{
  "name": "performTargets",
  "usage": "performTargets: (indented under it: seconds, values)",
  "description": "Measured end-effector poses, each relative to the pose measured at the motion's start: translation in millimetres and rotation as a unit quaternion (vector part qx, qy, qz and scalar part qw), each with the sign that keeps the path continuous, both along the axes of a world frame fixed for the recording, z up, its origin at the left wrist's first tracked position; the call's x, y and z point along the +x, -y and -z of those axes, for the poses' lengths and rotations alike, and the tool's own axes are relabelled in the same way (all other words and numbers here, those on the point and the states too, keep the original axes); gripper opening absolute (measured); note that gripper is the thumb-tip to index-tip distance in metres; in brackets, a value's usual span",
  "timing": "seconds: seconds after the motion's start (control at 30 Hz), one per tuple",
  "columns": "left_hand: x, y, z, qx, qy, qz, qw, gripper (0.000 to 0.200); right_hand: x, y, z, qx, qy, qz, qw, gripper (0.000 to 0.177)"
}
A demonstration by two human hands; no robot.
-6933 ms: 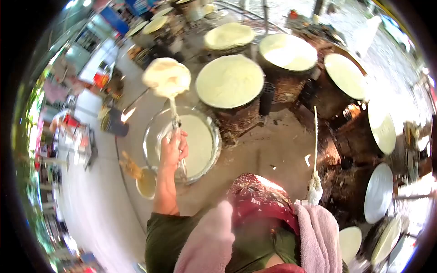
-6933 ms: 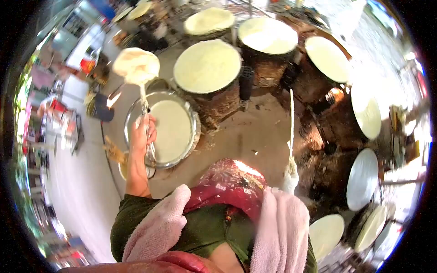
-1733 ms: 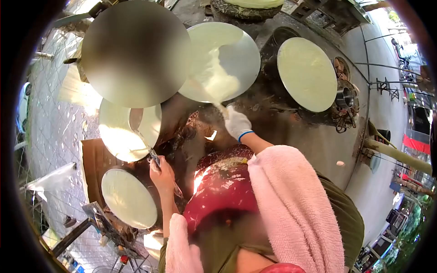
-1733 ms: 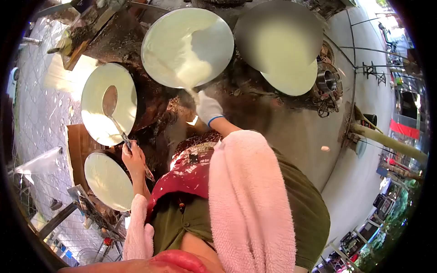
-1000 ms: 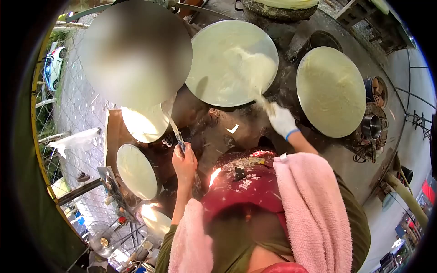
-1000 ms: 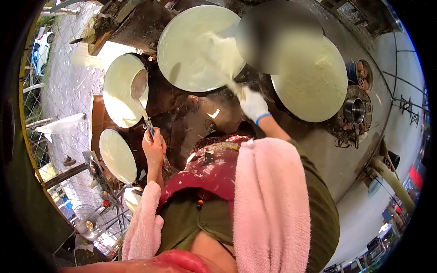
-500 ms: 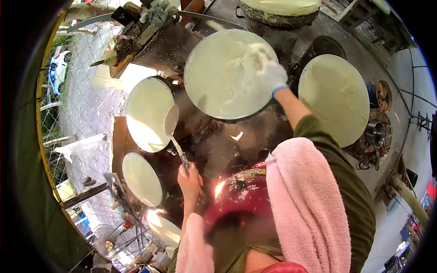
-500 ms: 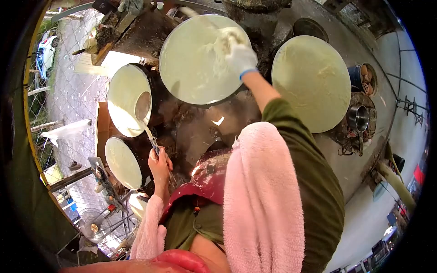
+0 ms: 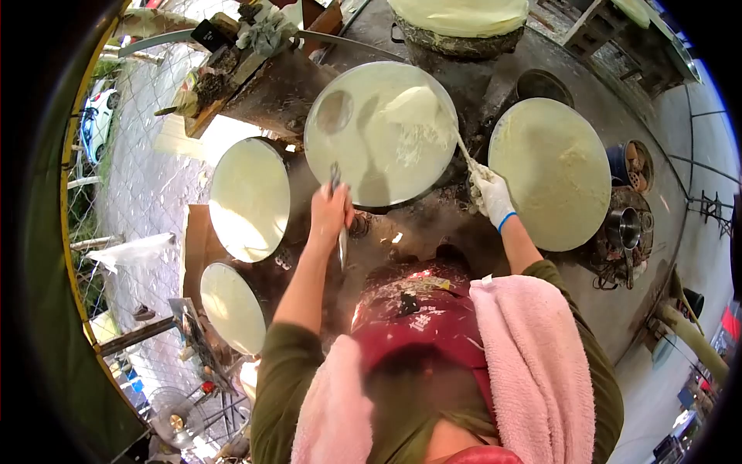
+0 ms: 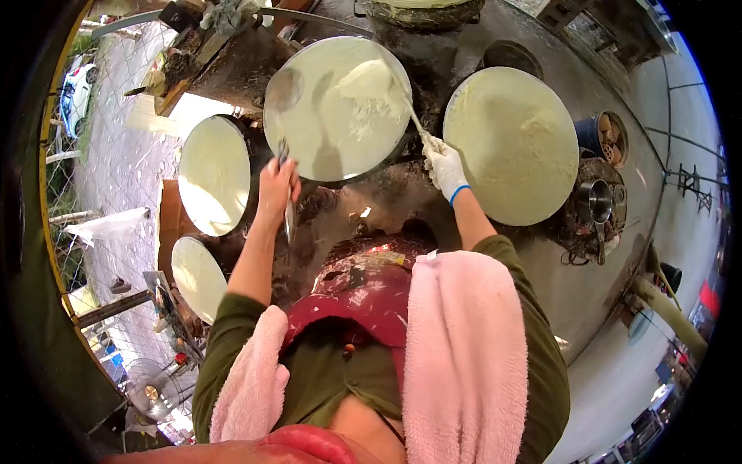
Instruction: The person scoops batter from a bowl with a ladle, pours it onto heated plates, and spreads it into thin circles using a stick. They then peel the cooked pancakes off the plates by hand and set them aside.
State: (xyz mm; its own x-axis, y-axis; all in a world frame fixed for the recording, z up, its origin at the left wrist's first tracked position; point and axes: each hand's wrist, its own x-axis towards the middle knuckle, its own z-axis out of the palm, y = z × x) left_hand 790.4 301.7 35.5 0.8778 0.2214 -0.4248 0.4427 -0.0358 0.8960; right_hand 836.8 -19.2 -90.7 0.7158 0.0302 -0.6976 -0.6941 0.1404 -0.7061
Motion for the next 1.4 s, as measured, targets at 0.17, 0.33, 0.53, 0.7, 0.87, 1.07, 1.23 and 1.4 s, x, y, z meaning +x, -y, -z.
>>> performTargets:
  seconds: [0.17,0.33,0.53,0.7,0.87,1.07,1.23,1.4]
  values:
    - [116,11,42,-0.110,-0.005,0.062,0.992,0.016,-36,-6,-42,0.026,0.012,-0.061,0.998,0.022]
    - [122,20,43,-0.130,-0.089,0.110,0.981,0.013,-87,-44,-18,0.012,-0.003,0.097,0.995,0.024]
    - [70,7,35,-0.310,-0.160,-0.026,0.937,0.008,-87,-96,-29,0.060,0.007,0.102,0.993,0.021]
    - [56,16,42,-0.382,-0.194,-0.068,0.901,0.007,-96,-112,-41,0.042,-0.059,0.049,0.996,0.019]
    - [33,-8,21,-0.580,-0.103,-0.066,0.806,0.011,-75,-93,-31,0.117,0.015,-0.009,0.993,0.027]
    - [-58,-17,-16,-0.657,0.059,0.048,0.750,0.028,-34,-41,-1,-0.062,0.105,-0.063,0.991,0.028]
    - [-93,-6,-50,-0.773,0.115,-0.059,0.621,0.039,-36,-36,0,-0.177,0.352,-0.270,0.879,0.034]
    - [-177,-10,-55,-0.775,0.155,-0.117,0.601,0.036,-57,-23,4,-0.221,0.217,-0.300,0.902,0.044]
